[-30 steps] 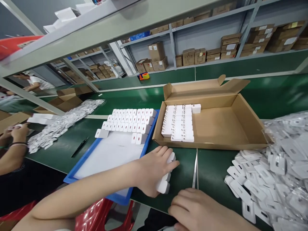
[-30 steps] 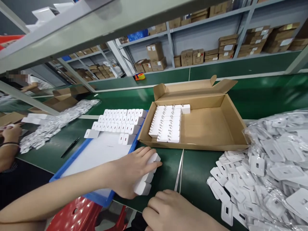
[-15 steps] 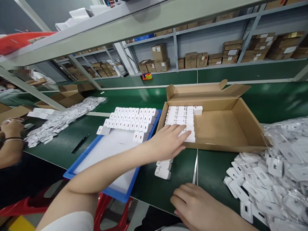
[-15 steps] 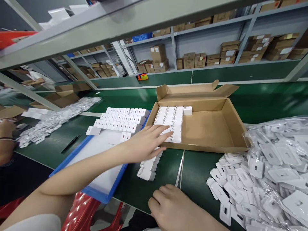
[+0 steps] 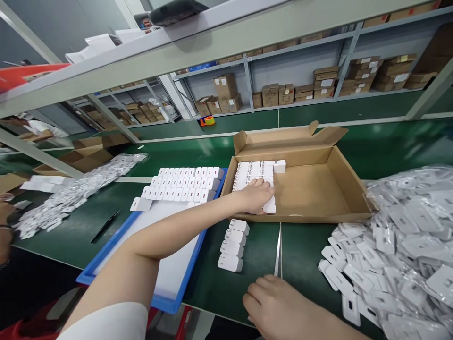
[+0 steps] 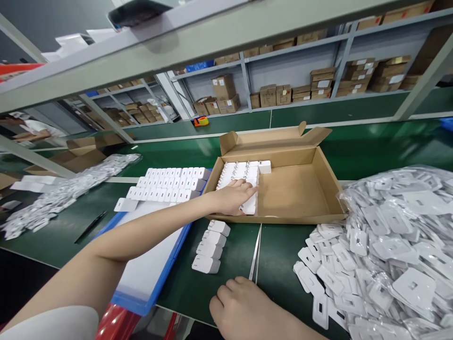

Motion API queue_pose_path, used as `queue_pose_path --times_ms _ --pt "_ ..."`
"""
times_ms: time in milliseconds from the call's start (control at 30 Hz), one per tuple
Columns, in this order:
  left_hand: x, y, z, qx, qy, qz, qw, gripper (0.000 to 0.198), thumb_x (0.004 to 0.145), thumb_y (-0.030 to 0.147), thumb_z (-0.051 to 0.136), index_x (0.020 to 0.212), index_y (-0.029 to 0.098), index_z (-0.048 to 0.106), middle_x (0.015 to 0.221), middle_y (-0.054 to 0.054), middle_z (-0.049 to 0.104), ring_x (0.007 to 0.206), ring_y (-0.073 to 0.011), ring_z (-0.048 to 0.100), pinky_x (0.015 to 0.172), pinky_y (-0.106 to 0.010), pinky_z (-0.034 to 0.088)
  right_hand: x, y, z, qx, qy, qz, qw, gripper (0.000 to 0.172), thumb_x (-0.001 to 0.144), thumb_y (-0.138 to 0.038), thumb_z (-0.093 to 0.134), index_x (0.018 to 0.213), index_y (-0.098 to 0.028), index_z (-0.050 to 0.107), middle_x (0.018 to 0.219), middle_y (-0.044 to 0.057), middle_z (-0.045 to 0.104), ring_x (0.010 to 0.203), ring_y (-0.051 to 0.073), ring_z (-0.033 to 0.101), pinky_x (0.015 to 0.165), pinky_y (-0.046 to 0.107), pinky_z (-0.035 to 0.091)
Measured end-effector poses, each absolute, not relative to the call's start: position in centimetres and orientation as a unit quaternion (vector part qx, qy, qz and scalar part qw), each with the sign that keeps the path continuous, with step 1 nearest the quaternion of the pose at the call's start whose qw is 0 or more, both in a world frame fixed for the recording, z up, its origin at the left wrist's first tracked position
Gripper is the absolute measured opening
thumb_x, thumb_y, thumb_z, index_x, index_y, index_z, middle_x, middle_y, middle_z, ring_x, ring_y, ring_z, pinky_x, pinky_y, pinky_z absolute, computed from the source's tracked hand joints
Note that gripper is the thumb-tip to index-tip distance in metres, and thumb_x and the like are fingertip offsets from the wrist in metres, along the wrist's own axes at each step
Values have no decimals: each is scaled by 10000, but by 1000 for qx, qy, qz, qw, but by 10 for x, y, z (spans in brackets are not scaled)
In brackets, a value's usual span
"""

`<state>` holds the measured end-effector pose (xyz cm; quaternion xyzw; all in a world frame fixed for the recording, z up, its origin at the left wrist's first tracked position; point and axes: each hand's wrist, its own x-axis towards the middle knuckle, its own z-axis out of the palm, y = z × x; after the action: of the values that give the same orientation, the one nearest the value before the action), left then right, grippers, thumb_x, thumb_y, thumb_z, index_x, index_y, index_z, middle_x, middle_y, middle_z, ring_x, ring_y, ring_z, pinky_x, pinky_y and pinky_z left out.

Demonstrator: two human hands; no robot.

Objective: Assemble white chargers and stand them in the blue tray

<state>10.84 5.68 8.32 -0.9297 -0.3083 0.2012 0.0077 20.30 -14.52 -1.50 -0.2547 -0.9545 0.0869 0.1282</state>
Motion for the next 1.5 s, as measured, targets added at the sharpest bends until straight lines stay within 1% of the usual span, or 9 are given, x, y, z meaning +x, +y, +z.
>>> queue_pose_path --times_ms 300,433,567,700,833,1000,1100,1267,1500 --pt "107 66 74 -922 -307 236 -3 1005 797 449 682 1524 12 143 1562 -290 215 1464 -388 212 1178 -460 200 205 -146 -14 -254 -955 92 122 119 837 -202 640 843 -175 524 769 12 571 658 170 504 563 314 308" --pt "103 67 72 -932 -282 229 -3 957 816 457 659 1515 26 168 1534 -283 290 1461 -358 238 1187 -443 171 206 -144 -11 -256 -955 109 104 91 854 -203 619 875 -167 539 795 21 583 682 174 510 585 315 314" --pt "103 63 75 -940 -262 217 1 761 830 433 649 1427 64 354 1435 -259 427 1378 -341 366 1175 -450 171 204 -143 -10 -259 -954 121 85 74 858 -201 614 887 -163 557 803 26 594 689 176 516 595 316 318" --pt "106 63 82 -939 -264 219 -7 673 795 432 671 1327 77 464 1295 -228 491 1198 -333 507 1059 -397 348 202 -145 -12 -258 -954 128 86 48 861 -193 593 879 -164 558 805 29 590 691 176 517 599 319 320" --pt "113 68 85 -932 -284 225 -11 836 709 449 729 1391 99 395 1253 -205 474 1076 -338 544 912 -371 438 204 -145 -7 -258 -954 129 86 49 865 -193 584 894 -161 561 814 30 588 695 178 516 600 322 319" --pt "117 70 81 -930 -288 227 -10 978 654 451 770 1448 106 315 1282 -219 460 1132 -361 505 934 -385 425 210 -144 4 -255 -954 140 69 35 898 -172 545 911 -152 571 834 39 595 708 178 523 609 318 326" --pt "113 68 78 -933 -280 225 -11 920 701 425 745 1453 110 317 1320 -228 452 1189 -358 486 966 -380 411 210 -145 5 -253 -955 139 72 43 900 -167 535 906 -147 573 829 48 593 709 178 525 612 320 326" --pt "110 65 78 -934 -278 223 -11 783 738 442 721 1384 113 424 1359 -228 447 1256 -362 464 980 -369 412 207 -147 1 -255 -956 133 64 37 887 -167 548 900 -146 575 818 46 596 707 178 535 604 319 316" --pt "107 65 75 -944 -262 202 -4 767 776 419 700 1399 65 425 1440 -271 415 1319 -364 446 1064 -392 358 206 -146 4 -250 -958 131 59 43 873 -160 557 906 -144 579 826 47 605 712 183 544 599 321 324"
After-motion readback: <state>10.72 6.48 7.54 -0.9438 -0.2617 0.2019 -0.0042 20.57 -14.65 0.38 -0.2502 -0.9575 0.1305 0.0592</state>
